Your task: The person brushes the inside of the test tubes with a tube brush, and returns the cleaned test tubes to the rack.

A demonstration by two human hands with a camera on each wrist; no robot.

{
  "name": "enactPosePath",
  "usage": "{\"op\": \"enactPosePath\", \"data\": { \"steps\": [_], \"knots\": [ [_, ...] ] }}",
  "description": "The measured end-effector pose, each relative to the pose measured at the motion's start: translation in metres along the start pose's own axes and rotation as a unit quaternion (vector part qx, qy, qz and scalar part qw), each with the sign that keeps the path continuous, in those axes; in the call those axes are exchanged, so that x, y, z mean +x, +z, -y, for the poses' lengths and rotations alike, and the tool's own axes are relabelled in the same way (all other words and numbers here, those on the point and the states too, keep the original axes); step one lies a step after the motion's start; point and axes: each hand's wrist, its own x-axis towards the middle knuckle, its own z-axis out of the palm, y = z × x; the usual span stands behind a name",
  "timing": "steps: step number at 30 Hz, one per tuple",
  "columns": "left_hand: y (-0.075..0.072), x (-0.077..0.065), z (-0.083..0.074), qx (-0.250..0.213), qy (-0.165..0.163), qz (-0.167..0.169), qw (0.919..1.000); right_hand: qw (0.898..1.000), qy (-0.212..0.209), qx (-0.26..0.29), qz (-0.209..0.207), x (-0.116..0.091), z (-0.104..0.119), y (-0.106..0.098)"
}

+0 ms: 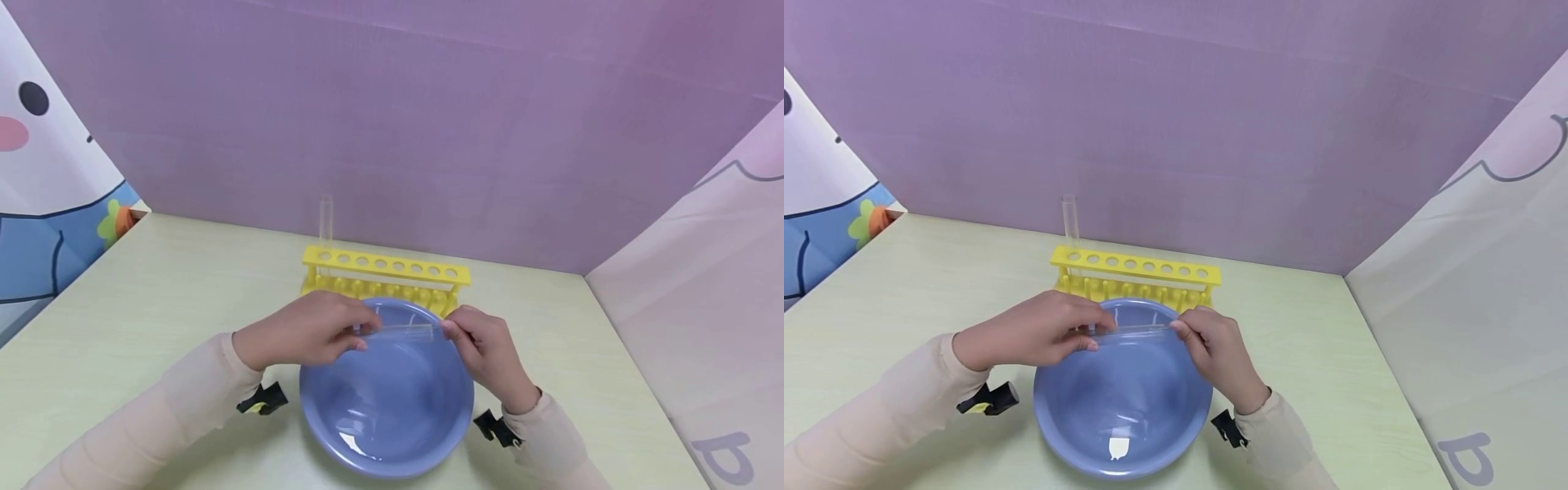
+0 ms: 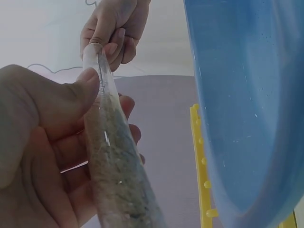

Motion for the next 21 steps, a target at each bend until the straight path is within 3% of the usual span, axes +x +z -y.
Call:
{"op": "enactPosePath", "data": {
  "steps": [9,15,21],
  "knots": [
    [-0.002,0.0,0.002,-0.025,-0.022,0.04,0.9987,1.0,-0.028,-0.014,-0.003,-0.005,-0.008,0.0],
    [-0.002,0.0,0.004,-0.041,-0.011,0.048,0.9979,0.999,-0.023,-0.023,-0.005,-0.007,-0.01,-0.001],
    [-0.002,-0.002,0.008,-0.052,-0.012,0.057,0.997,0.998,-0.05,-0.025,-0.022,-0.007,-0.013,-0.002]
  ]
}}
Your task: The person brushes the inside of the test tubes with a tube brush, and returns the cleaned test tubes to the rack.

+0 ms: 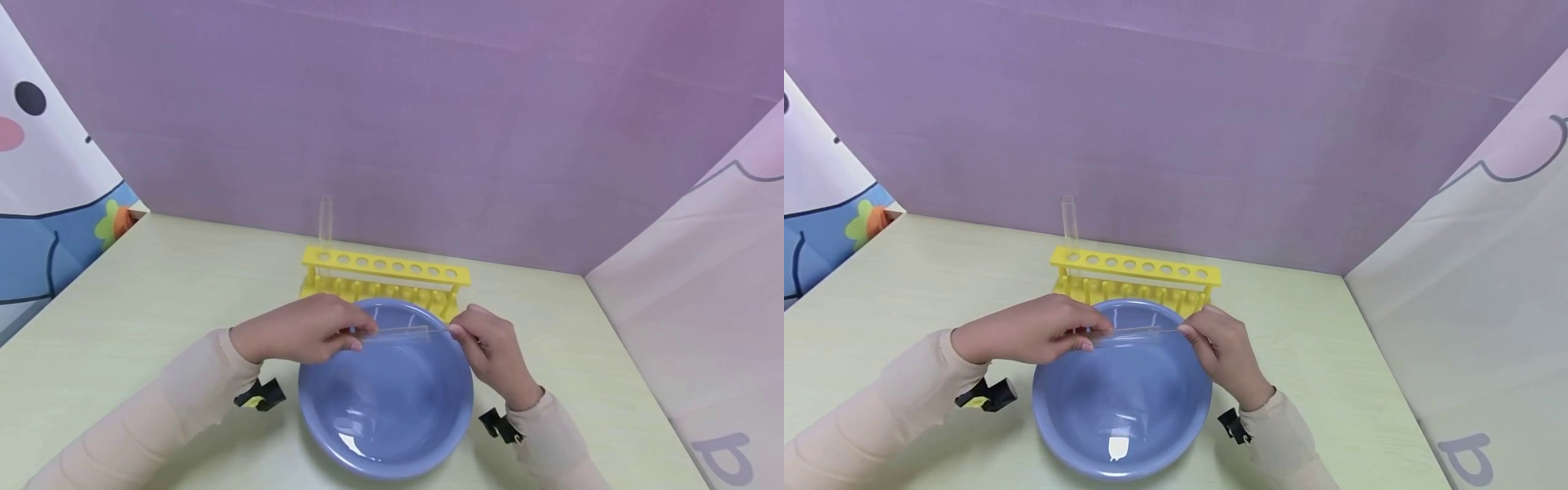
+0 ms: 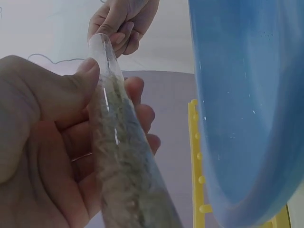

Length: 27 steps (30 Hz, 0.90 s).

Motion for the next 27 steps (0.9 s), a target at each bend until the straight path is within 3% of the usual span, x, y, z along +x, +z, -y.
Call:
{"op": "enactPosePath", "data": {
  "steps": [6,11,27],
  "knots": [
    [-0.001,0.0,0.003,-0.018,0.006,0.009,0.9998,1.0,-0.026,-0.002,-0.018,-0.001,-0.003,-0.002],
    [-0.002,-0.002,0.006,-0.059,0.011,0.029,0.9978,0.999,-0.041,-0.001,-0.028,-0.003,-0.005,-0.003],
    [-0.008,-0.009,0.017,-0.114,0.016,0.063,0.9914,0.998,-0.05,-0.008,-0.042,-0.008,-0.01,-0.009]
  ]
}}
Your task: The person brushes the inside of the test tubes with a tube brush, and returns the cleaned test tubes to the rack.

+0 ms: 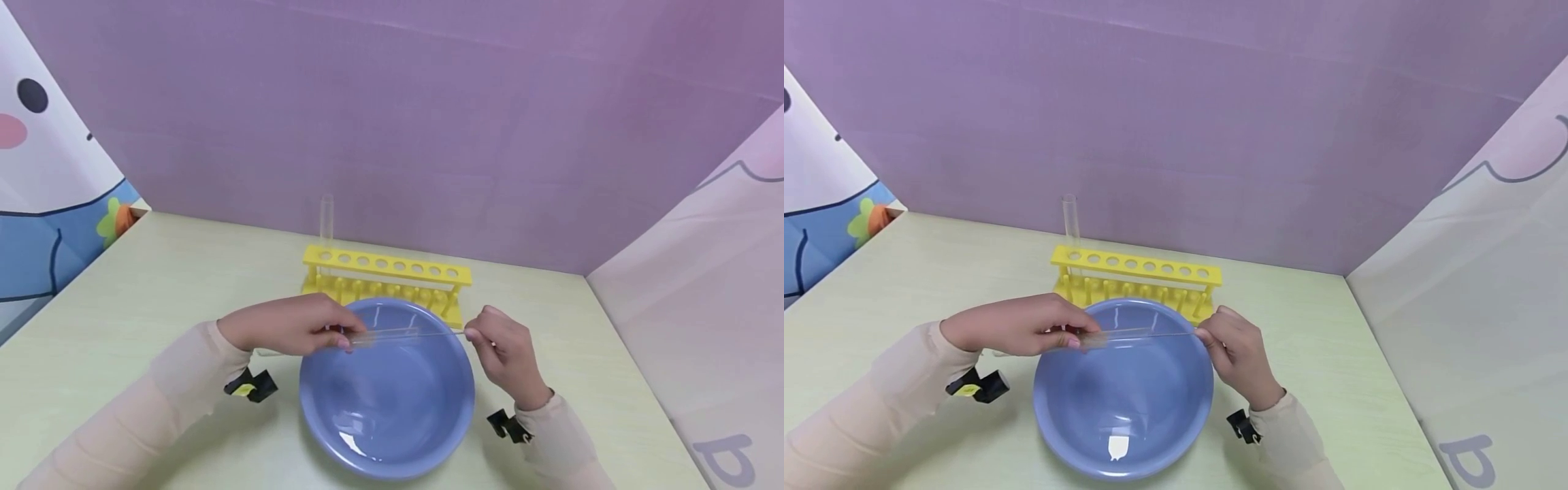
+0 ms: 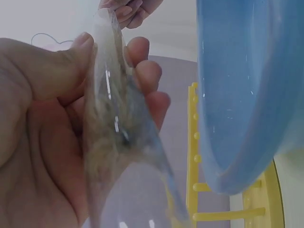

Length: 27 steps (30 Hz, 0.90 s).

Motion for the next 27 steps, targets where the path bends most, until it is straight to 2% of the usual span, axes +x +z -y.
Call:
{"op": "enactPosePath", "data": {
  "steps": [11,19,27],
  "knots": [
    [-0.001,-0.008,0.008,-0.018,-0.01,0.011,0.9997,1.0,-0.006,-0.005,-0.023,-0.007,-0.007,-0.008],
    [-0.002,-0.014,0.01,-0.017,-0.019,0.018,0.9995,1.0,-0.008,0.004,-0.026,-0.009,-0.006,-0.013],
    [-0.001,-0.019,0.015,-0.039,-0.026,0.026,0.9985,0.999,-0.011,0.005,-0.031,-0.011,-0.007,-0.017]
  ]
}}
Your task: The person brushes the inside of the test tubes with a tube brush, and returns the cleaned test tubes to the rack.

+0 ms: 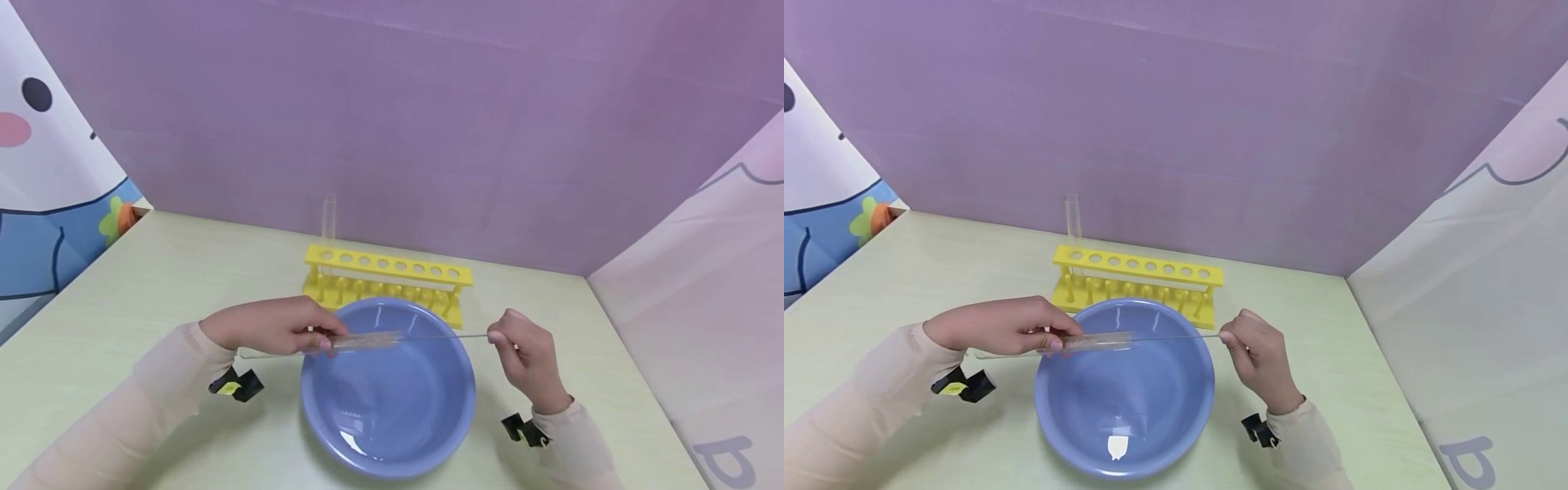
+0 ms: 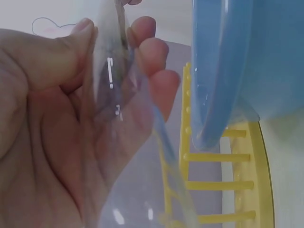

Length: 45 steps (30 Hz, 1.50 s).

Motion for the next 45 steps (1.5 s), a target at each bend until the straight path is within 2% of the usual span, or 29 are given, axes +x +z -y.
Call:
{"op": "enactPosePath", "data": {
  "steps": [5,13,21,35,45],
  "knots": [
    [0.0,-0.004,0.006,-0.002,0.009,0.001,1.0,1.0,0.004,-0.006,0.002,-0.002,-0.002,-0.005],
    [0.001,-0.01,0.012,-0.004,0.012,-0.007,0.9999,1.0,0.011,0.024,-0.005,-0.007,-0.005,-0.01],
    [0.0,-0.017,0.016,-0.016,0.001,-0.007,0.9999,1.0,0.014,0.009,-0.006,-0.012,-0.008,-0.015],
    [-0.001,-0.024,0.021,-0.036,0.015,0.002,0.9992,1.0,0.024,-0.016,-0.004,-0.016,-0.009,-0.028],
    [-0.001,-0.032,0.028,-0.03,-0.019,-0.005,0.9994,0.999,0.048,-0.013,-0.009,-0.023,-0.014,-0.035]
  ]
}}
